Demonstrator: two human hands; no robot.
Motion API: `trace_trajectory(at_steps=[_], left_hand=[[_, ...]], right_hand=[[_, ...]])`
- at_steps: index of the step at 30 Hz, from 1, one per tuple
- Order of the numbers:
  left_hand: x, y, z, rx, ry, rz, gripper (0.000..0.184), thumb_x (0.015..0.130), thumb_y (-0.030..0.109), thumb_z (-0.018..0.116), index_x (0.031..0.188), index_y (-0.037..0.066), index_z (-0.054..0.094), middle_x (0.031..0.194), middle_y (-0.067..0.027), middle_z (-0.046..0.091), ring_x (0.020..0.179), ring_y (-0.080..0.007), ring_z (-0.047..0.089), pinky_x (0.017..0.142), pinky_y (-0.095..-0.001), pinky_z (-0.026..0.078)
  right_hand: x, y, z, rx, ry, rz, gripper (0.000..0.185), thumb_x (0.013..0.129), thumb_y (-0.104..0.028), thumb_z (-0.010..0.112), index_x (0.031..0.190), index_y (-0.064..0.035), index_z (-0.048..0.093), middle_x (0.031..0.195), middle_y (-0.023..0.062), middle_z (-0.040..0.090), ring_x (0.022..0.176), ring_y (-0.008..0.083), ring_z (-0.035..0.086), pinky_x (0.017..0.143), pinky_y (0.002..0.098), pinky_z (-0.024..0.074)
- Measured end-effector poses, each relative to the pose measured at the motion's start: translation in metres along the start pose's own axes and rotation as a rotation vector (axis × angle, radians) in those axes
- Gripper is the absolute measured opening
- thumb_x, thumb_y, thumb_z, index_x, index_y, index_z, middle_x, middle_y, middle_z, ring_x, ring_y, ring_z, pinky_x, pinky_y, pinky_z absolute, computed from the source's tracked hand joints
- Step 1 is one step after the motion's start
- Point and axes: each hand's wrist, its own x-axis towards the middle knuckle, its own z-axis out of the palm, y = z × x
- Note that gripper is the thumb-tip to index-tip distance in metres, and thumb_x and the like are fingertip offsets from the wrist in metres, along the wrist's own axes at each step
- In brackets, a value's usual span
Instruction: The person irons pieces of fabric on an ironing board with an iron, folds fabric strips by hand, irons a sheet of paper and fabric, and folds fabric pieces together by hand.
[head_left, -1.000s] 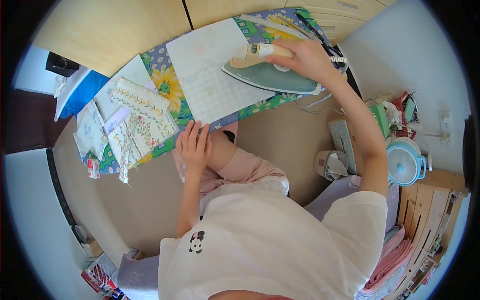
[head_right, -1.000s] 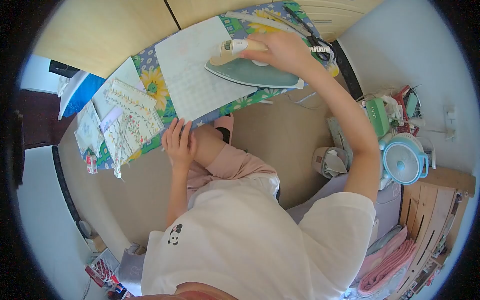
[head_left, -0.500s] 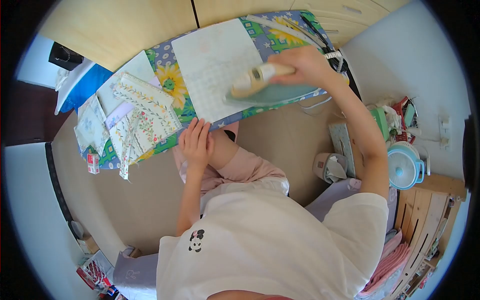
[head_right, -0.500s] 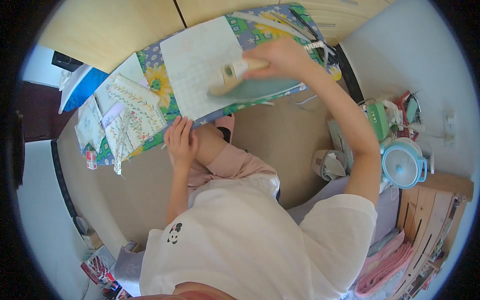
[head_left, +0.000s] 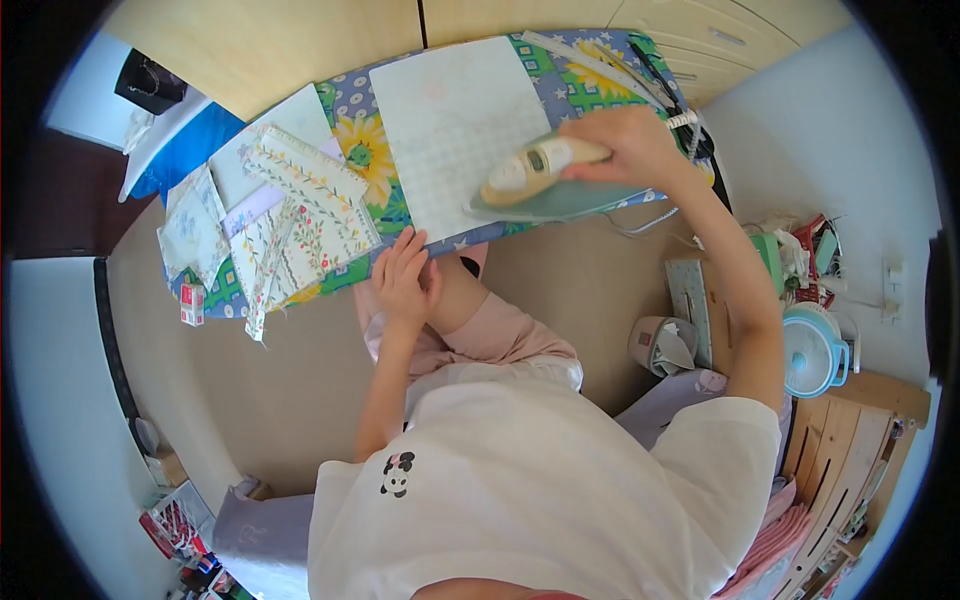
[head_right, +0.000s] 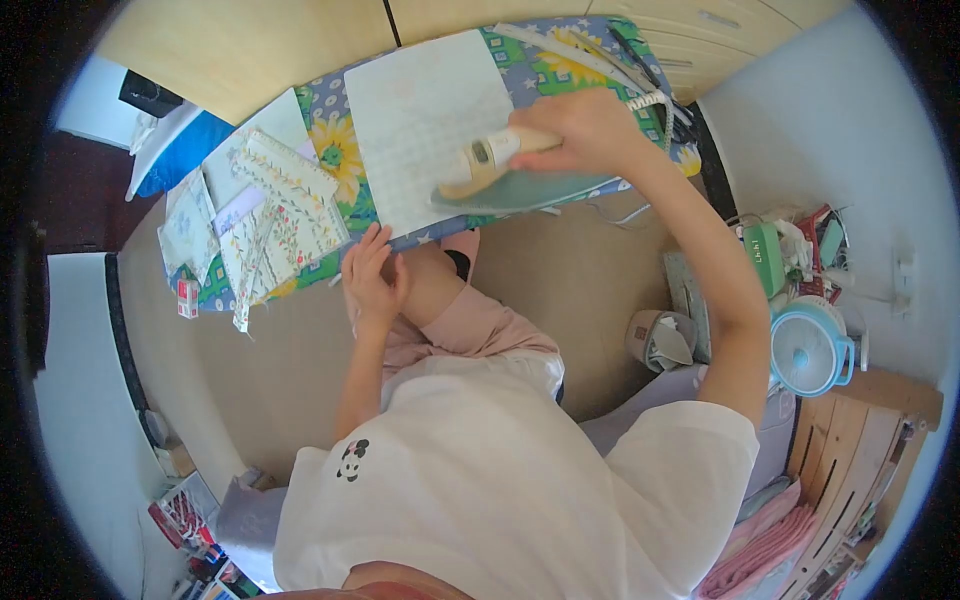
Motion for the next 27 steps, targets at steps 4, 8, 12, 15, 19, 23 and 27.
trace_trajectory(at_steps=[4, 8, 12, 15, 19, 23, 27], left_hand=[[0.003, 0.001, 0.000, 0.002, 0.019, 0.012, 0.032, 0.075, 0.004, 0.062, 0.102, 0.009, 0.046, 0.114, -0.0086, 0.062, 0.111, -0.0247, 0.057, 0.093, -0.0360, 0.035], [0.001, -0.002, 0.002, 0.007, 0.037, 0.028, 0.031, 0.076, 0.005, 0.063, 0.101, 0.010, 0.046, 0.115, -0.0071, 0.061, 0.110, -0.0238, 0.057, 0.091, -0.0355, 0.037], [0.000, 0.000, 0.003, 0.031, 0.033, 0.022, 0.028, 0.075, 0.005, 0.063, 0.096, 0.011, 0.045, 0.115, -0.0071, 0.061, 0.111, -0.0238, 0.057, 0.091, -0.0359, 0.037], [0.002, 0.001, 0.002, 0.012, 0.032, 0.009, 0.024, 0.072, 0.003, 0.063, 0.088, 0.010, 0.046, 0.114, -0.0092, 0.062, 0.111, -0.0251, 0.056, 0.091, -0.0374, 0.035], [-0.001, -0.001, 0.004, 0.054, 0.032, 0.035, 0.024, 0.070, 0.002, 0.064, 0.084, 0.011, 0.046, 0.116, -0.0076, 0.061, 0.112, -0.0247, 0.056, 0.091, -0.0377, 0.036], [0.000, 0.000, 0.002, 0.057, 0.017, 0.027, 0.024, 0.069, 0.003, 0.064, 0.083, 0.011, 0.046, 0.114, -0.0069, 0.061, 0.112, -0.0248, 0.056, 0.091, -0.0377, 0.036], [0.002, 0.001, 0.002, 0.042, 0.029, 0.021, 0.023, 0.069, 0.003, 0.064, 0.083, 0.011, 0.047, 0.114, -0.0071, 0.062, 0.111, -0.0252, 0.056, 0.090, -0.0378, 0.037]], right_hand=[[0.003, -0.001, 0.005, -0.067, 0.095, 0.160, 0.040, 0.066, -0.039, 0.073, 0.095, -0.0134, 0.065, 0.077, 0.0053, 0.064, 0.067, 0.0263, 0.061, 0.057, 0.0342, 0.0469], [0.001, -0.001, -0.004, 0.007, -0.015, -0.058, 0.040, 0.068, -0.038, 0.073, 0.097, -0.0117, 0.064, 0.080, 0.0066, 0.065, 0.069, 0.0262, 0.061, 0.059, 0.0334, 0.0478], [0.006, -0.007, 0.001, -0.004, 0.088, 0.029, 0.039, 0.068, -0.037, 0.073, 0.096, -0.0114, 0.065, 0.081, 0.0071, 0.065, 0.069, 0.0261, 0.061, 0.059, 0.0335, 0.0482], [0.010, -0.008, 0.005, -0.068, 0.162, 0.205, 0.041, 0.069, -0.045, 0.070, 0.096, -0.0129, 0.066, 0.075, 0.0052, 0.064, 0.067, 0.0262, 0.061, 0.057, 0.0359, 0.0476], [0.004, -0.004, -0.003, -0.059, 0.040, 0.030, 0.040, 0.069, -0.043, 0.071, 0.094, -0.0126, 0.066, 0.076, 0.0060, 0.064, 0.066, 0.0255, 0.062, 0.056, 0.0349, 0.0476], [0.008, -0.008, -0.001, -0.032, 0.119, -0.004, 0.038, 0.068, -0.041, 0.072, 0.092, -0.0121, 0.066, 0.072, 0.0066, 0.063, 0.063, 0.0253, 0.061, 0.054, 0.0352, 0.0469], [0.012, -0.012, 0.003, -0.049, 0.129, 0.178, 0.040, 0.065, -0.036, 0.074, 0.094, -0.0085, 0.065, 0.076, 0.0087, 0.063, 0.065, 0.0269, 0.060, 0.057, 0.0352, 0.0468]])
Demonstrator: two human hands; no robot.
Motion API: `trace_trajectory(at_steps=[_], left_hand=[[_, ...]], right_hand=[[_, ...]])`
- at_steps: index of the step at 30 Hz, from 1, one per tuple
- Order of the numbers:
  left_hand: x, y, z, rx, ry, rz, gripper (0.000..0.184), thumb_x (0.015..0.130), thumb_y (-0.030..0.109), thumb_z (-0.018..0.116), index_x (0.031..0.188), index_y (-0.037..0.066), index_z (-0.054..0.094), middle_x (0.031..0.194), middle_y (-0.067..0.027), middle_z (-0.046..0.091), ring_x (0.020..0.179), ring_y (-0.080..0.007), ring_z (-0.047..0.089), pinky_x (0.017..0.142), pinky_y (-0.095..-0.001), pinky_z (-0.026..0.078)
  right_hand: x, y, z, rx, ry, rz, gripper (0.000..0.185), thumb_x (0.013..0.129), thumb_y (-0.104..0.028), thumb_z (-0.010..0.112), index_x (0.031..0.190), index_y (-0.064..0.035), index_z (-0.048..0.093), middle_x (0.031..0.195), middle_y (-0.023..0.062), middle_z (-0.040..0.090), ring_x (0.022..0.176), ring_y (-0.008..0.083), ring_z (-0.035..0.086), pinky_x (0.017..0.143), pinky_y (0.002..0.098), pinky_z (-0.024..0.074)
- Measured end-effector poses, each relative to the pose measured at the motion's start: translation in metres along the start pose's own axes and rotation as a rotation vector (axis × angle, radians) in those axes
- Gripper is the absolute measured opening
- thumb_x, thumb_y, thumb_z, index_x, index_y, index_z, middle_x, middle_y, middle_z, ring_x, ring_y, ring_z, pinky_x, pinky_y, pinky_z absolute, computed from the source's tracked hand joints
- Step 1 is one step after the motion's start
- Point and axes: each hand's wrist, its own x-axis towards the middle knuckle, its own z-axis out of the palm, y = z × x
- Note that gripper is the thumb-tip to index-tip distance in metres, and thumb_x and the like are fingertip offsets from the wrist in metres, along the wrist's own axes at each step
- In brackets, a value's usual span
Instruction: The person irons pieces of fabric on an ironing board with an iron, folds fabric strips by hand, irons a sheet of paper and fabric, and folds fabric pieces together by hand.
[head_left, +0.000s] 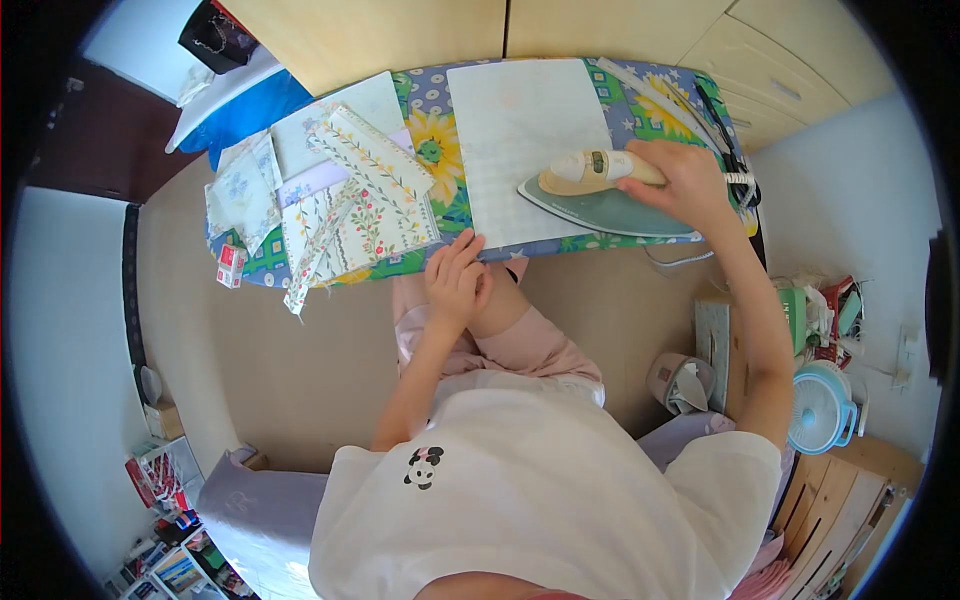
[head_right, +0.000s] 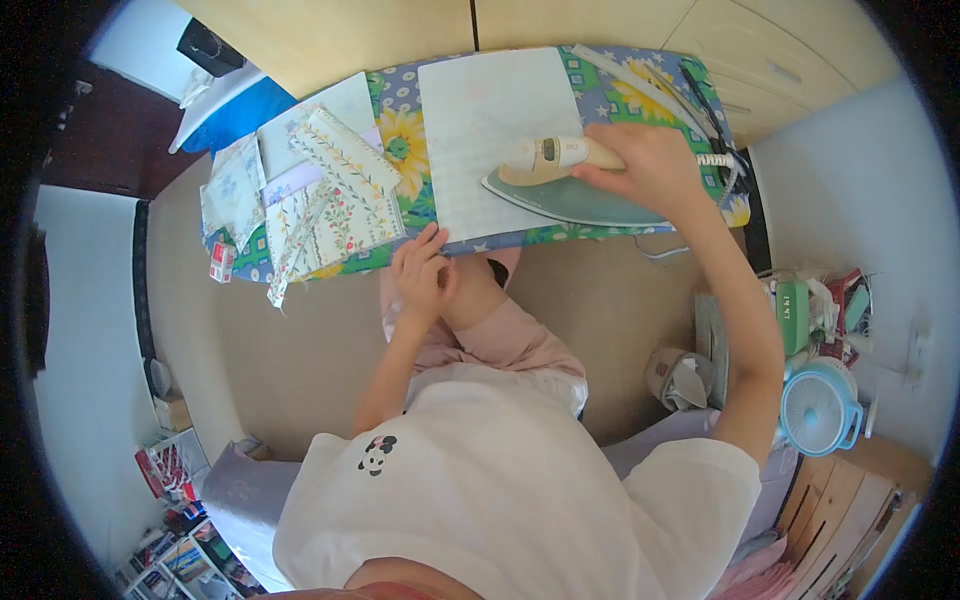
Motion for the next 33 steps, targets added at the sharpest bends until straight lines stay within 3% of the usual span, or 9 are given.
trace_trajectory(at_steps=[3, 6, 11, 14, 26, 30, 33], left_hand=[[-0.002, 0.000, 0.001, 0.009, -0.002, -0.002, 0.023, 0.069, 0.003, 0.064, 0.082, 0.011, 0.046, 0.113, -0.0074, 0.062, 0.110, -0.0257, 0.057, 0.090, -0.0381, 0.036], [-0.002, -0.001, 0.002, -0.013, 0.021, -0.005, 0.016, 0.072, 0.006, 0.064, 0.081, 0.010, 0.052, 0.111, -0.0073, 0.062, 0.108, -0.0252, 0.058, 0.088, -0.0372, 0.038], [0.001, 0.001, -0.005, 0.009, -0.012, 0.003, 0.029, 0.072, 0.007, 0.066, 0.101, 0.007, 0.063, 0.105, -0.0054, 0.062, 0.105, -0.0219, 0.059, 0.085, -0.0352, 0.040], [0.004, 0.003, -0.009, 0.038, -0.025, 0.020, 0.030, 0.072, 0.007, 0.067, 0.102, 0.006, 0.065, 0.106, -0.0049, 0.061, 0.105, -0.0210, 0.059, 0.084, -0.0347, 0.041], [0.002, 0.006, -0.006, 0.107, -0.059, -0.005, 0.033, 0.075, 0.010, 0.062, 0.108, 0.009, 0.063, 0.116, -0.0069, 0.058, 0.108, -0.0216, 0.057, 0.087, -0.0352, 0.039], [0.002, 0.006, -0.008, 0.096, -0.098, -0.012, 0.034, 0.075, 0.010, 0.061, 0.109, 0.008, 0.063, 0.118, -0.0072, 0.058, 0.110, -0.0221, 0.056, 0.088, -0.0356, 0.039], [0.002, 0.006, -0.007, 0.108, -0.104, -0.004, 0.033, 0.076, 0.011, 0.062, 0.109, 0.008, 0.062, 0.118, -0.0074, 0.058, 0.111, -0.0225, 0.055, 0.089, -0.0358, 0.038]], right_hand=[[-0.002, 0.004, -0.002, -0.050, 0.007, -0.084, 0.039, 0.065, -0.040, 0.073, 0.090, -0.0114, 0.066, 0.073, 0.0056, 0.064, 0.061, 0.0250, 0.061, 0.054, 0.0346, 0.0468], [-0.003, 0.001, -0.009, 0.055, -0.114, -0.175, 0.039, 0.064, -0.035, 0.073, 0.092, -0.0092, 0.064, 0.074, 0.0084, 0.061, 0.065, 0.0280, 0.059, 0.057, 0.0362, 0.0460], [-0.004, 0.005, -0.005, 0.077, -0.077, -0.185, 0.038, 0.064, -0.035, 0.073, 0.090, -0.0088, 0.064, 0.072, 0.0078, 0.061, 0.064, 0.0280, 0.058, 0.056, 0.0366, 0.0454], [-0.002, 0.003, -0.008, 0.058, -0.055, -0.204, 0.037, 0.063, -0.037, 0.074, 0.089, -0.0105, 0.066, 0.074, 0.0068, 0.064, 0.062, 0.0261, 0.061, 0.054, 0.0352, 0.0464], [-0.004, 0.007, -0.004, 0.058, -0.028, -0.226, 0.039, 0.062, -0.036, 0.075, 0.088, -0.0096, 0.065, 0.069, 0.0065, 0.061, 0.060, 0.0262, 0.060, 0.051, 0.0350, 0.0454], [-0.004, 0.007, -0.001, 0.062, 0.020, -0.216, 0.037, 0.065, -0.039, 0.074, 0.087, -0.0105, 0.065, 0.069, 0.0064, 0.061, 0.060, 0.0260, 0.060, 0.051, 0.0353, 0.0454], [-0.005, 0.008, -0.002, -0.088, 0.012, -0.018, 0.040, 0.071, -0.044, 0.070, 0.092, -0.0102, 0.066, 0.075, 0.0080, 0.064, 0.063, 0.0273, 0.061, 0.054, 0.0354, 0.0470]])
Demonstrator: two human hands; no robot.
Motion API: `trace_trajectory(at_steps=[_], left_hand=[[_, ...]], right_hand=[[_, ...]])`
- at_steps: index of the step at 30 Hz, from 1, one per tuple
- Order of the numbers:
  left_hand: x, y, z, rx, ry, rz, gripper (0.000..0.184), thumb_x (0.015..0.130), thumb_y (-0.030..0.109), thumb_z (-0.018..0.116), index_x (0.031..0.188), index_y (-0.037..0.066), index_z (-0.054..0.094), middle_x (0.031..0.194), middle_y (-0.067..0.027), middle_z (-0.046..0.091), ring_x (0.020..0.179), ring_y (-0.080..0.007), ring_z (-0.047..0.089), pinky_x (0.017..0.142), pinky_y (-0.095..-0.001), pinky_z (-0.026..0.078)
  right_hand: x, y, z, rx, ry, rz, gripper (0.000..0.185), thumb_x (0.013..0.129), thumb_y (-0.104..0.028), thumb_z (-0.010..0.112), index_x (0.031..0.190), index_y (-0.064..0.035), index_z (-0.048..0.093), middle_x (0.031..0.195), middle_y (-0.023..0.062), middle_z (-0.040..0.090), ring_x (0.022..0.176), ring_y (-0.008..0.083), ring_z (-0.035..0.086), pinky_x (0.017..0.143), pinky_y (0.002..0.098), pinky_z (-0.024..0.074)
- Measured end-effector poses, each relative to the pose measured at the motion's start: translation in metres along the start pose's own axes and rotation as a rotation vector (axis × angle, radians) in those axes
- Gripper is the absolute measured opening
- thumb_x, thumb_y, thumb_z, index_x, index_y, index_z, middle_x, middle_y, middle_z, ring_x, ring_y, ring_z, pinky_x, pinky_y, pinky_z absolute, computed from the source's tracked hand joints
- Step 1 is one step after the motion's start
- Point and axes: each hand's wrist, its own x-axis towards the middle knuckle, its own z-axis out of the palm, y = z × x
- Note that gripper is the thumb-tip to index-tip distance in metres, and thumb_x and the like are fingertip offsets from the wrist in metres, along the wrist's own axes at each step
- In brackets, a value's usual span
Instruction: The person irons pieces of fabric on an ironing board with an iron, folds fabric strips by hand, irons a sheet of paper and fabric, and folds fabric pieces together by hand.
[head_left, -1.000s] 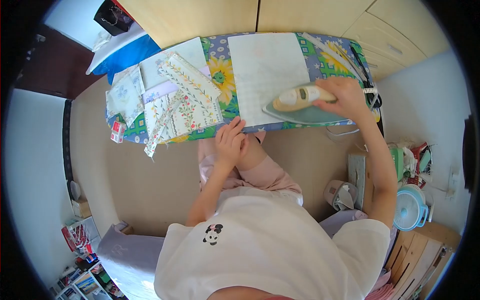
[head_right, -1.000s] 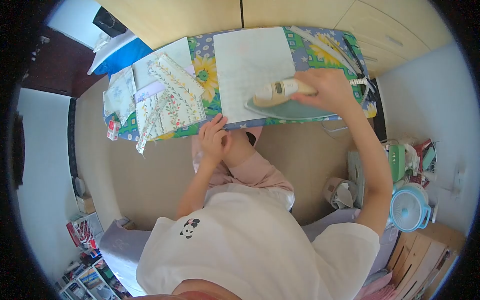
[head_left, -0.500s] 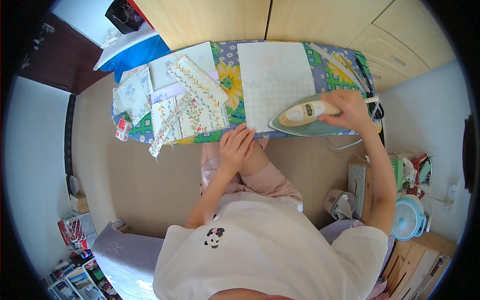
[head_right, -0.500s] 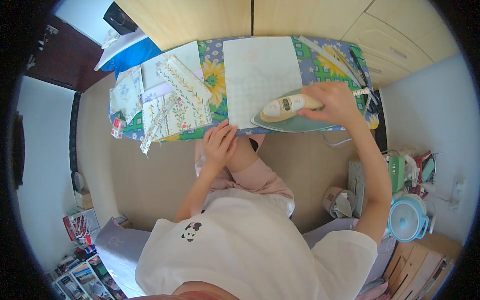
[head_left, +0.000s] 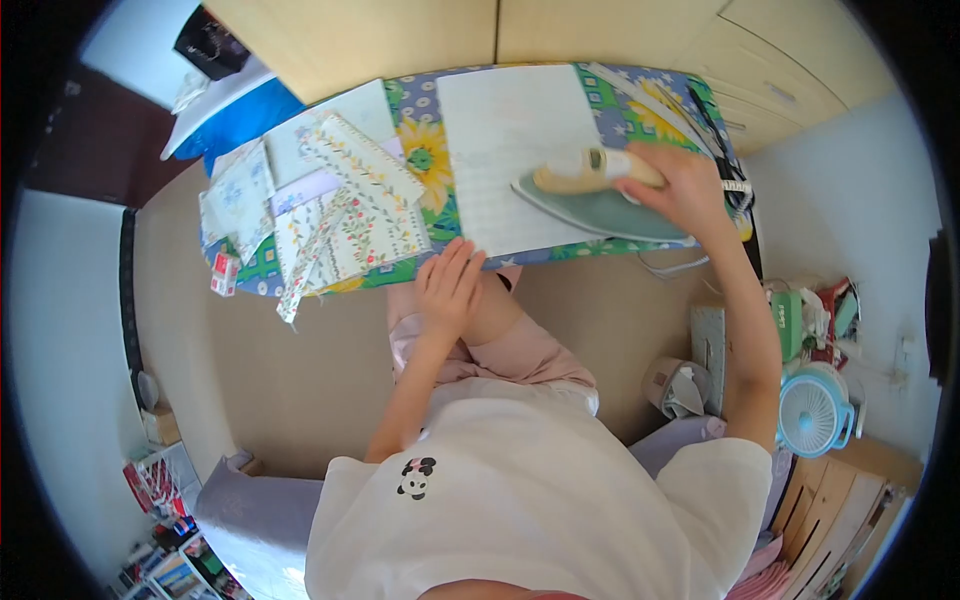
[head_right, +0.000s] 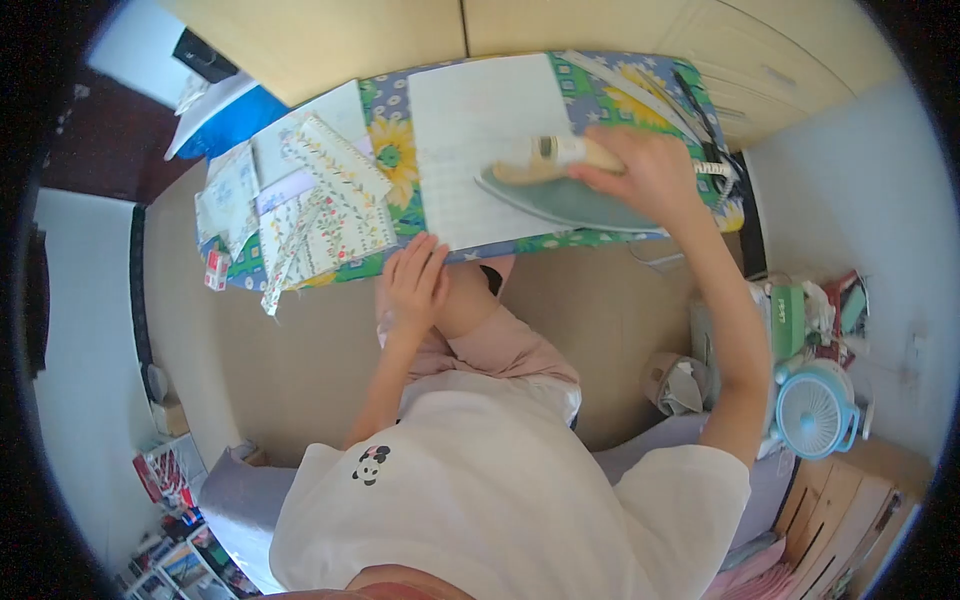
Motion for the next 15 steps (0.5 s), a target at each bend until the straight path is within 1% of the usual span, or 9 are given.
trace_trajectory(at_steps=[2, 3, 5, 6, 8, 10, 11, 13, 15], left_hand=[[0.003, 0.003, -0.008, 0.021, -0.073, -0.032, 0.032, 0.075, 0.011, 0.064, 0.107, 0.007, 0.062, 0.117, -0.0079, 0.058, 0.112, -0.0239, 0.054, 0.089, -0.0377, 0.039], [0.005, 0.004, -0.009, -0.002, -0.077, -0.020, 0.032, 0.075, 0.011, 0.064, 0.107, 0.007, 0.062, 0.117, -0.0079, 0.058, 0.112, -0.0239, 0.054, 0.089, -0.0377, 0.039], [0.005, 0.006, -0.014, -0.037, -0.081, -0.058, 0.035, 0.072, 0.006, 0.067, 0.107, 0.007, 0.059, 0.113, -0.0090, 0.058, 0.111, -0.0279, 0.054, 0.090, -0.0421, 0.040], [0.005, 0.005, -0.018, -0.048, -0.090, -0.048, 0.035, 0.072, 0.006, 0.067, 0.107, 0.007, 0.059, 0.113, -0.0090, 0.058, 0.111, -0.0279, 0.054, 0.090, -0.0421, 0.040], [0.004, 0.001, -0.026, -0.031, -0.088, -0.048, 0.038, 0.070, 0.004, 0.068, 0.107, 0.006, 0.059, 0.110, -0.0091, 0.058, 0.109, -0.0298, 0.054, 0.089, -0.0426, 0.042], [0.002, -0.003, -0.031, -0.023, -0.076, -0.040, 0.036, 0.071, 0.004, 0.068, 0.106, 0.007, 0.061, 0.108, -0.0082, 0.059, 0.107, -0.0291, 0.055, 0.086, -0.0419, 0.044], [0.000, -0.005, -0.033, -0.009, -0.056, -0.038, 0.034, 0.071, 0.003, 0.068, 0.105, 0.008, 0.064, 0.106, -0.0073, 0.059, 0.105, -0.0284, 0.056, 0.084, -0.0413, 0.046], [0.003, -0.005, -0.038, 0.007, -0.078, -0.018, 0.035, 0.070, 0.002, 0.068, 0.104, 0.009, 0.065, 0.104, -0.0069, 0.059, 0.103, -0.0283, 0.057, 0.082, -0.0404, 0.047], [0.002, -0.005, -0.039, 0.025, -0.099, 0.001, 0.035, 0.069, 0.001, 0.068, 0.103, 0.011, 0.067, 0.101, -0.0066, 0.059, 0.101, -0.0282, 0.057, 0.079, -0.0396, 0.048]], right_hand=[[-0.005, 0.005, 0.005, 0.039, 0.140, 0.211, 0.044, 0.075, -0.045, 0.068, 0.098, -0.0077, 0.066, 0.078, 0.0113, 0.064, 0.065, 0.0277, 0.060, 0.058, 0.0342, 0.0477], [0.002, -0.005, -0.011, 0.043, 0.008, 0.399, 0.048, 0.078, -0.048, 0.065, 0.103, -0.0071, 0.065, 0.081, 0.0120, 0.066, 0.067, 0.0280, 0.061, 0.060, 0.0336, 0.0481], [0.003, 0.000, -0.011, 0.037, 0.050, 0.431, 0.048, 0.078, -0.048, 0.064, 0.103, -0.0073, 0.065, 0.080, 0.0119, 0.066, 0.067, 0.0279, 0.062, 0.061, 0.0337, 0.0480], [0.005, 0.005, -0.009, 0.045, 0.096, 0.440, 0.048, 0.078, -0.049, 0.063, 0.103, -0.0076, 0.065, 0.079, 0.0118, 0.066, 0.067, 0.0279, 0.062, 0.061, 0.0339, 0.0479], [0.006, 0.012, -0.007, 0.058, 0.116, 0.463, 0.046, 0.079, -0.049, 0.062, 0.102, -0.0087, 0.066, 0.076, 0.0115, 0.065, 0.066, 0.0279, 0.062, 0.060, 0.0351, 0.0478], [0.007, 0.016, -0.009, 0.021, 0.044, 0.544, 0.047, 0.080, -0.051, 0.060, 0.101, -0.0103, 0.066, 0.075, 0.0106, 0.065, 0.068, 0.0274, 0.062, 0.060, 0.0352, 0.0477], [0.006, 0.018, -0.008, 0.025, 0.040, 0.555, 0.047, 0.080, -0.051, 0.060, 0.101, -0.0103, 0.066, 0.075, 0.0106, 0.065, 0.068, 0.0274, 0.062, 0.060, 0.0352, 0.0477], [0.004, 0.022, -0.006, -0.047, 0.026, 0.593, 0.048, 0.080, -0.054, 0.058, 0.101, -0.0119, 0.066, 0.074, 0.0100, 0.066, 0.069, 0.0271, 0.063, 0.059, 0.0355, 0.0479], [0.006, 0.020, -0.008, -0.051, 0.003, 0.615, 0.048, 0.080, -0.055, 0.058, 0.101, -0.0125, 0.066, 0.074, 0.0097, 0.066, 0.069, 0.0269, 0.063, 0.059, 0.0358, 0.0480]])
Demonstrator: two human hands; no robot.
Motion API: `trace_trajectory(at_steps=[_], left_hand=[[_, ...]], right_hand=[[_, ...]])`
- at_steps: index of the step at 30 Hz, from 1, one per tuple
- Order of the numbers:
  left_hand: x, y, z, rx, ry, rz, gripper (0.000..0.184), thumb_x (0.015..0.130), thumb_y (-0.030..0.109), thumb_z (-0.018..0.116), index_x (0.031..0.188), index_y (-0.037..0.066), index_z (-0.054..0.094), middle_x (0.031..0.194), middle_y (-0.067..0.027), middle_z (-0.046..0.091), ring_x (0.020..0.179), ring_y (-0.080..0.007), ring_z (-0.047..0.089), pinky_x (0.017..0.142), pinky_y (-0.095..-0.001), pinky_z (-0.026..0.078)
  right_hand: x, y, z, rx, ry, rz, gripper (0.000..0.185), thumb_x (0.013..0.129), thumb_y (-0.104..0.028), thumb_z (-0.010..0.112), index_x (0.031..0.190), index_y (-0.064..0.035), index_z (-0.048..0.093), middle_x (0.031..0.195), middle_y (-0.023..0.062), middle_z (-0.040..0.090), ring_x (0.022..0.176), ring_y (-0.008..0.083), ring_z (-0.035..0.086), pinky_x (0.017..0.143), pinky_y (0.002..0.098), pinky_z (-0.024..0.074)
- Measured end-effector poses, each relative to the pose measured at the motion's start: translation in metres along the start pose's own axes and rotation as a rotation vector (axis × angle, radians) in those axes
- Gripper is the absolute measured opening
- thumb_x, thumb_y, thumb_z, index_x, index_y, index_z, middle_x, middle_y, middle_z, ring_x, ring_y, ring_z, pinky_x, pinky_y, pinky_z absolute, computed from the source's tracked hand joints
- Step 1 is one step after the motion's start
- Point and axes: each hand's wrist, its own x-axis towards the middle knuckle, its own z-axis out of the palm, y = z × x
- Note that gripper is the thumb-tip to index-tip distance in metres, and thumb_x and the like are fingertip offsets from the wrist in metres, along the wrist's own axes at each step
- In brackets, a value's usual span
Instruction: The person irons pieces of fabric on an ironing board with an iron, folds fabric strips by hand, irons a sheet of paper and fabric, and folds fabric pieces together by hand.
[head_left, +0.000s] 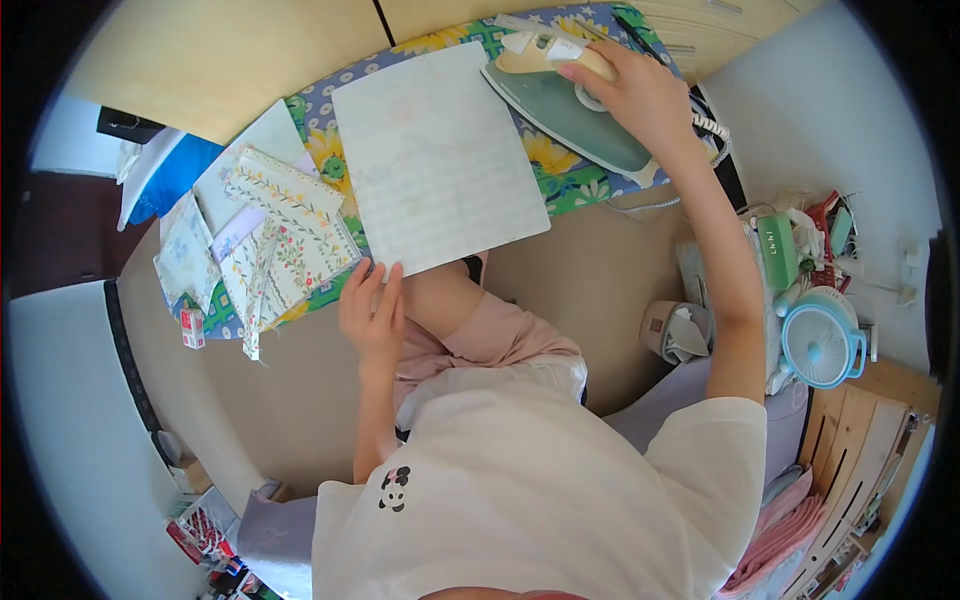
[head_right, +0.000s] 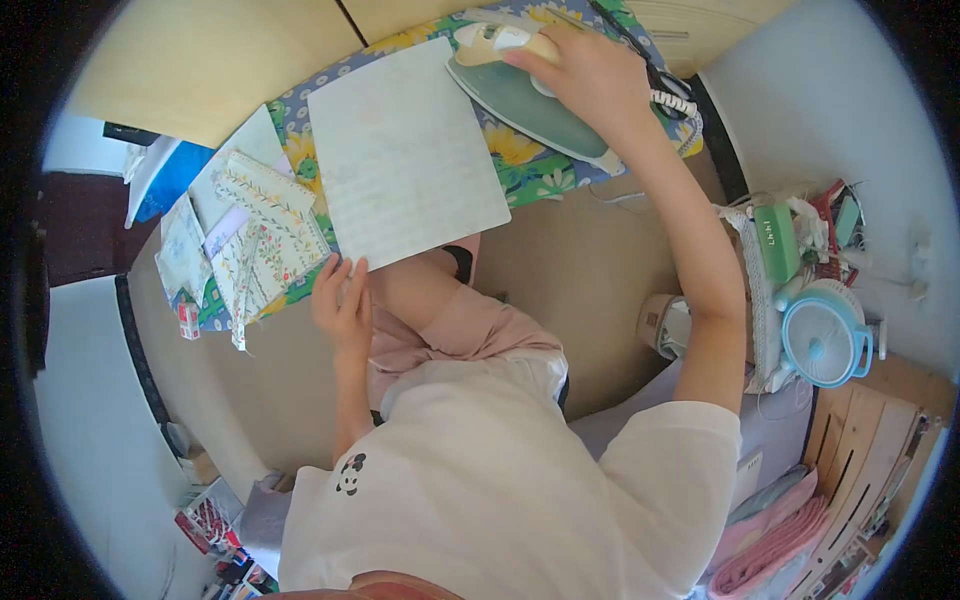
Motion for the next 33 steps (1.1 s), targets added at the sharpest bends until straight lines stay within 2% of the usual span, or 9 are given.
trace_trajectory(at_steps=[2, 14, 17, 19, 23, 26, 28, 29, 33], left_hand=[[0.000, -0.002, 0.001, -0.047, 0.020, -0.036, 0.034, 0.069, -0.005, 0.067, 0.099, 0.011, 0.069, 0.099, -0.0074, 0.060, 0.100, -0.0291, 0.058, 0.082, -0.0393, 0.047], [0.003, 0.002, 0.004, -0.002, 0.049, -0.037, 0.034, 0.064, -0.007, 0.066, 0.095, 0.008, 0.070, 0.095, -0.0069, 0.058, 0.095, -0.0295, 0.059, 0.078, -0.0416, 0.049], [0.003, 0.001, 0.004, -0.011, 0.047, -0.051, 0.035, 0.064, -0.008, 0.066, 0.094, 0.008, 0.070, 0.095, -0.0068, 0.058, 0.096, -0.0294, 0.059, 0.078, -0.0415, 0.049], [0.002, 0.001, 0.004, -0.028, 0.051, -0.066, 0.035, 0.064, -0.008, 0.065, 0.095, 0.009, 0.070, 0.096, -0.0069, 0.058, 0.096, -0.0294, 0.059, 0.078, -0.0413, 0.049], [0.002, 0.002, 0.003, -0.072, 0.043, -0.119, 0.036, 0.064, -0.008, 0.065, 0.095, 0.010, 0.070, 0.095, -0.0072, 0.058, 0.095, -0.0292, 0.059, 0.078, -0.0405, 0.050], [0.007, 0.004, 0.000, -0.079, 0.046, -0.123, 0.035, 0.064, -0.008, 0.066, 0.094, 0.010, 0.070, 0.094, -0.0069, 0.059, 0.094, -0.0289, 0.060, 0.078, -0.0403, 0.050], [0.009, 0.003, -0.002, -0.084, 0.051, -0.109, 0.034, 0.064, -0.007, 0.066, 0.094, 0.010, 0.069, 0.094, -0.0066, 0.059, 0.094, -0.0288, 0.060, 0.078, -0.0406, 0.050], [0.009, 0.002, -0.003, -0.092, 0.042, -0.093, 0.034, 0.064, -0.005, 0.067, 0.094, 0.010, 0.069, 0.093, -0.0063, 0.059, 0.094, -0.0287, 0.060, 0.078, -0.0408, 0.050], [0.005, -0.001, 0.003, -0.064, 0.082, -0.056, 0.036, 0.064, 0.000, 0.070, 0.097, 0.012, 0.068, 0.095, -0.0055, 0.059, 0.094, -0.0276, 0.059, 0.077, -0.0412, 0.049]], right_hand=[[-0.003, 0.000, 0.001, -0.010, -0.014, 0.021, 0.049, 0.079, -0.056, 0.057, 0.101, -0.0132, 0.066, 0.074, 0.0094, 0.066, 0.070, 0.0267, 0.063, 0.059, 0.0360, 0.0482], [-0.003, 0.000, 0.004, -0.006, 0.062, -0.014, 0.050, 0.078, -0.055, 0.059, 0.102, -0.0118, 0.066, 0.082, 0.0087, 0.067, 0.073, 0.0267, 0.064, 0.061, 0.0365, 0.0491], [-0.002, -0.001, 0.004, 0.004, 0.063, 0.029, 0.051, 0.078, -0.055, 0.060, 0.103, -0.0112, 0.066, 0.083, 0.0091, 0.067, 0.073, 0.0270, 0.064, 0.062, 0.0355, 0.0492], [-0.002, 0.001, 0.007, 0.059, 0.124, 0.043, 0.050, 0.077, -0.055, 0.059, 0.093, -0.0086, 0.066, 0.076, 0.0106, 0.065, 0.071, 0.0287, 0.064, 0.059, 0.0381, 0.0483], [-0.009, 0.003, 0.001, 0.128, 0.123, 0.126, 0.052, 0.076, -0.056, 0.060, 0.099, -0.0099, 0.066, 0.080, 0.0121, 0.066, 0.074, 0.0287, 0.064, 0.062, 0.0374, 0.0486], [-0.017, 0.009, -0.003, 0.177, 0.235, 0.129, 0.051, 0.075, -0.054, 0.063, 0.103, -0.0108, 0.066, 0.085, 0.0124, 0.067, 0.075, 0.0279, 0.064, 0.064, 0.0356, 0.0491], [-0.021, 0.009, -0.012, 0.248, 0.139, 0.137, 0.044, 0.074, -0.042, 0.070, 0.105, -0.0108, 0.067, 0.089, 0.0111, 0.068, 0.078, 0.0232, 0.065, 0.069, 0.0281, 0.0487], [-0.022, 0.016, -0.011, 0.246, 0.147, 0.127, 0.044, 0.074, -0.042, 0.070, 0.105, -0.0108, 0.067, 0.089, 0.0111, 0.068, 0.078, 0.0232, 0.065, 0.069, 0.0281, 0.0487], [-0.019, 0.028, -0.005, 0.423, 0.105, -0.248, 0.040, 0.072, -0.042, 0.072, 0.097, -0.0107, 0.069, 0.090, 0.0081, 0.068, 0.075, 0.0235, 0.065, 0.064, 0.0293, 0.0499]])
